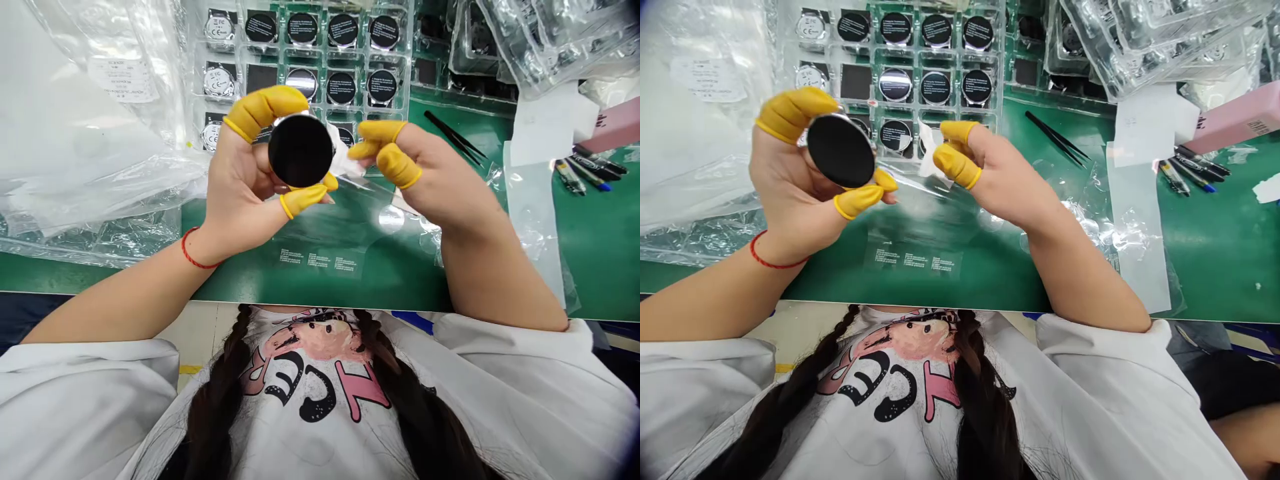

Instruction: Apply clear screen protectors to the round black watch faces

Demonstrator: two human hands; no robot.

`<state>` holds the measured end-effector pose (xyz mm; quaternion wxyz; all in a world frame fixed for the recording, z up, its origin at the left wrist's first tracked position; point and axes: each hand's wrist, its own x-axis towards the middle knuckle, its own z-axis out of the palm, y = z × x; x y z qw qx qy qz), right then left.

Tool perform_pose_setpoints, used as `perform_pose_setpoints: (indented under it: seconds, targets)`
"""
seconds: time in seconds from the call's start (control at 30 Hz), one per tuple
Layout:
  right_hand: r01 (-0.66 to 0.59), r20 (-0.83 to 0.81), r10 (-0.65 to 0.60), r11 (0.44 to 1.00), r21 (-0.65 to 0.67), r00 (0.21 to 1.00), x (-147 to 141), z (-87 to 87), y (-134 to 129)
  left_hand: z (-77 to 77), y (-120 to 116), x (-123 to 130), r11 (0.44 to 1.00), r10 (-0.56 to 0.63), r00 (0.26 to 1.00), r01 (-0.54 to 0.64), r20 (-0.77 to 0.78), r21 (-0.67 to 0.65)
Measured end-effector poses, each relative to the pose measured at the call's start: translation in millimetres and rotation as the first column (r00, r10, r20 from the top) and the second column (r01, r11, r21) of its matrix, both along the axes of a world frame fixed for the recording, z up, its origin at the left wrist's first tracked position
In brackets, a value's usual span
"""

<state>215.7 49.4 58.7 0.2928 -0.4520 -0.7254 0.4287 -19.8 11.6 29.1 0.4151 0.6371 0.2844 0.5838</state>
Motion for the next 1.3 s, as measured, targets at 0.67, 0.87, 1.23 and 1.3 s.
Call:
perform_pose_setpoints:
  seconds: [0.67,0.87,1.23,1.3]
  targets:
    - [0.13,-0.408,-0.167,0.985,-0.116,0.898,-5,16.7,-3,-23.6,30,-16,0.976,0.044,0.991,-0.068,0.123,0.205]
    - [0.116,-0.315,0.015,0.912,0.394,0.949,2,55.8,-38,-24.2,31,-29,0.946,0.011,0.996,0.018,0.088,-0.324]
    - [-0.371,-0.047,0.391,0.9,0.229,0.919,9,50.5,-20,-27.1,24,-12,0.985,0.043,0.995,-0.057,-0.089,-0.163]
    - [-0.018,-0.034,0.029,0.961,0.277,0.999,9,33.4,-10,-28.2,23,-11,0.995,0.091,0.995,-0.092,-0.049,-0.025]
